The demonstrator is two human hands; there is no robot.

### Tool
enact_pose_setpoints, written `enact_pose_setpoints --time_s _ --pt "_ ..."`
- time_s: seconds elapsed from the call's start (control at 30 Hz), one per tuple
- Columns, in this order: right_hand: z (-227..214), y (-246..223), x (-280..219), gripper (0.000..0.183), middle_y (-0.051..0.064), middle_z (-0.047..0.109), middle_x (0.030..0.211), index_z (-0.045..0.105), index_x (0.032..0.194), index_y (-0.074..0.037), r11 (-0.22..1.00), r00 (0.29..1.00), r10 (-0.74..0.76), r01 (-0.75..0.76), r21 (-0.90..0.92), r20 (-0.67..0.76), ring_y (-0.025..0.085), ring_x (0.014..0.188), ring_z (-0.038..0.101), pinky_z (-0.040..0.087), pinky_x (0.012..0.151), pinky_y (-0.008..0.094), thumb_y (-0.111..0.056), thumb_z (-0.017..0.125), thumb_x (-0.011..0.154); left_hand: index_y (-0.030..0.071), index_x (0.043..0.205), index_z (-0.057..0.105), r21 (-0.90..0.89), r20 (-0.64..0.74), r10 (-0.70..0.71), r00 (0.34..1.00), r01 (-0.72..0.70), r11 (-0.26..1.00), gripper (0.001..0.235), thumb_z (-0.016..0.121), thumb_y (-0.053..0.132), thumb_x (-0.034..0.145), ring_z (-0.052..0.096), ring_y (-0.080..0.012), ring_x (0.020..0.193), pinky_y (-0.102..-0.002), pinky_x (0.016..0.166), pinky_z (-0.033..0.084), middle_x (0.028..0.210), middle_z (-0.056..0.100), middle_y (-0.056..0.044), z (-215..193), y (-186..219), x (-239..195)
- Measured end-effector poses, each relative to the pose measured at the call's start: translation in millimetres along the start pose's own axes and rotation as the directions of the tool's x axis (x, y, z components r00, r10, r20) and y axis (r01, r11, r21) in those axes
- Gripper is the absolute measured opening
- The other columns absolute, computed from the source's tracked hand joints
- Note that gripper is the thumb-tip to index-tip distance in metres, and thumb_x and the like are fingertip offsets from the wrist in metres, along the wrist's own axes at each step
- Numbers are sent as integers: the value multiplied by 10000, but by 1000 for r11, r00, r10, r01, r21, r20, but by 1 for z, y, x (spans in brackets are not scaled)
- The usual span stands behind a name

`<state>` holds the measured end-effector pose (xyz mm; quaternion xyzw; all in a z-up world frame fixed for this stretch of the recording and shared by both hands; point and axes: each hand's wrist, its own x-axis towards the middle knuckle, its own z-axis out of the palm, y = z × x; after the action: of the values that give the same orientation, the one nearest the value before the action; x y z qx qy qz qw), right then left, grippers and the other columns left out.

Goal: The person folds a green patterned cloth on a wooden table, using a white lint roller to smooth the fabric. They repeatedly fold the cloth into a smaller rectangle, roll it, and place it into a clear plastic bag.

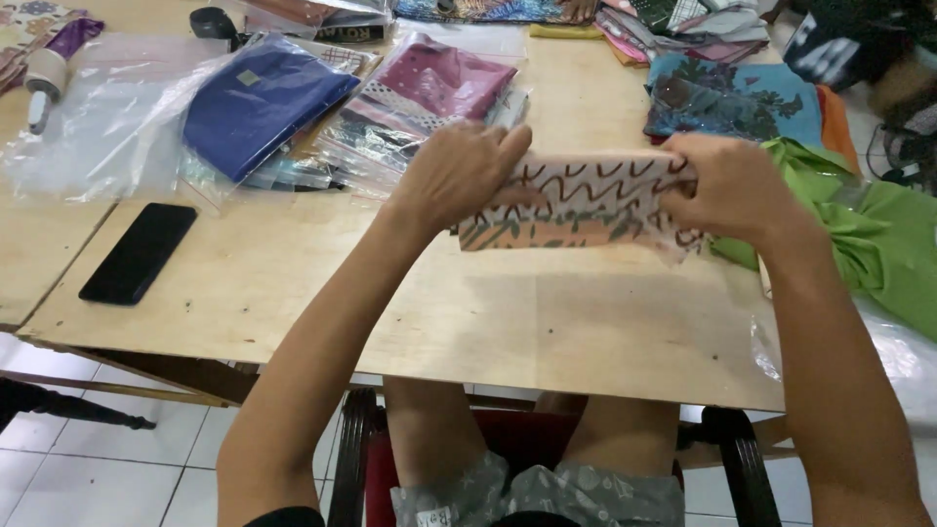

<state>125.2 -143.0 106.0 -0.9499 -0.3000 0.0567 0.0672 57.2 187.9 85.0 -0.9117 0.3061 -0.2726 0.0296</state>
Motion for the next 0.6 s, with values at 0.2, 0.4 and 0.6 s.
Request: enact_pose_setpoints --time_s 0.2,0.4,0.6 --pt "78 27 -5 180 9 614 905 687 1142 -200 739 570 -522 -69 -670 -634 158 797 541 485 759 327 -343 707 1035 196 922 528 626 -275 184 944 30 779 313 677 431 1067 523 -156 793 -281 695 412 849 551 16 3 36 -43" --pt "207 32 -41 253 5 519 796 699 1088 -178 795 727 -545 288 -534 -419 250 770 548 454 736 416 -262 538 911 146 965 605 164 -28 46 999 -41 986 128 585 266 1002 570 -261 827 -393 726 472 844 552 -31 109 89 -141" --pt "184 35 -65 346 33 659 1077 731 1160 -231 894 849 -325 131 -429 -418 240 1088 643 493 988 451 -469 687 913 136 1134 612 101 139 -158 978 145 984 176 564 109 967 590 -285 1092 -419 913 487 1073 611 -75 94 91 -148"
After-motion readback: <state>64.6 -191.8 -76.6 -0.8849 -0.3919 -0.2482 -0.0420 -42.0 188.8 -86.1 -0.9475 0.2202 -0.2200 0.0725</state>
